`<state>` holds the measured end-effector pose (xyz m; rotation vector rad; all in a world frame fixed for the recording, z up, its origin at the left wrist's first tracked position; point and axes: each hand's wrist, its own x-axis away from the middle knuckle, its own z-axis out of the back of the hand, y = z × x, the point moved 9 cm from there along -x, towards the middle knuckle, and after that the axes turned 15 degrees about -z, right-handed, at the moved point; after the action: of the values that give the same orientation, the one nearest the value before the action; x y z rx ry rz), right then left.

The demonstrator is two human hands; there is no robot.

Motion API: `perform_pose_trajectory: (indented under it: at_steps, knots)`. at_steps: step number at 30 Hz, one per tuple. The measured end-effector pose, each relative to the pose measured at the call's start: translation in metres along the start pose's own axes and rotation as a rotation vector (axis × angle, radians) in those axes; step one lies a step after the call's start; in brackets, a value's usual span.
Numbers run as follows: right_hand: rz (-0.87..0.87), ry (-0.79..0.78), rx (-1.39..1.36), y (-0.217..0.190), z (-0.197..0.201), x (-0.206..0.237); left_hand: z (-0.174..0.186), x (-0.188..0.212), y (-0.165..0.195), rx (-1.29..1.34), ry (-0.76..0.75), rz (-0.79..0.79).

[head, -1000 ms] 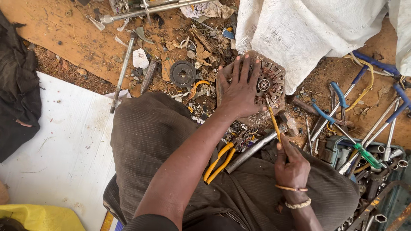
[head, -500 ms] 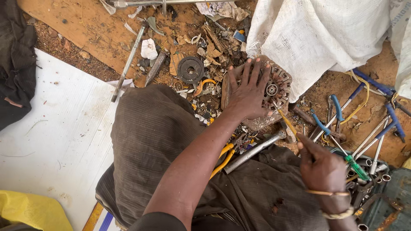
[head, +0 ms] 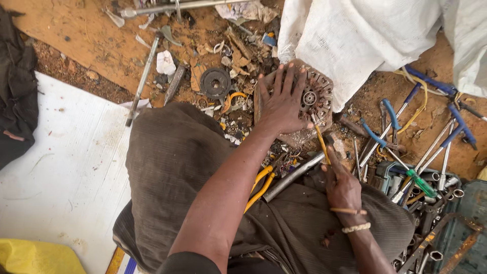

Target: The person sits on the ground and uses a hammer to strike a metal part mounted on a brick. They then use a hacksaw to cut the part and continue hammering it. The person repeatedly adjusts the part and uses the tools to modify it.

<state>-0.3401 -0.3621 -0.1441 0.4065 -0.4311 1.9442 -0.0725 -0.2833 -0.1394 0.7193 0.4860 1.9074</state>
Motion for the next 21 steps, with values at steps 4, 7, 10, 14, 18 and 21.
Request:
perform_pose_trajectory:
  at_steps: [4,7,10,14,18,21]
  knots:
    - [0.320,0.299,-0.013,-0.043,0.036,0.040,0.003,0.002,-0.001,-0.005,0.020,0.007]
    - [0.217,0.253,0.115,-0.048,0.046,0.038,0.006,0.002,0.001,0.002,0.047,-0.010]
    - [0.185,0.184,0.313,-0.056,0.065,0.030,0.006,0.001,0.000,0.009,0.026,-0.003]
    - [0.212,0.051,0.500,-0.083,0.097,0.021,0.007,-0.003,-0.003,0.031,0.014,-0.005]
    - [0.121,-0.216,0.849,-0.116,0.112,0.015,0.003,-0.006,-0.012,0.051,0.020,0.000]
    - [0.128,-0.306,1.066,-0.138,0.126,0.005,0.004,-0.005,-0.012,0.073,0.036,-0.011]
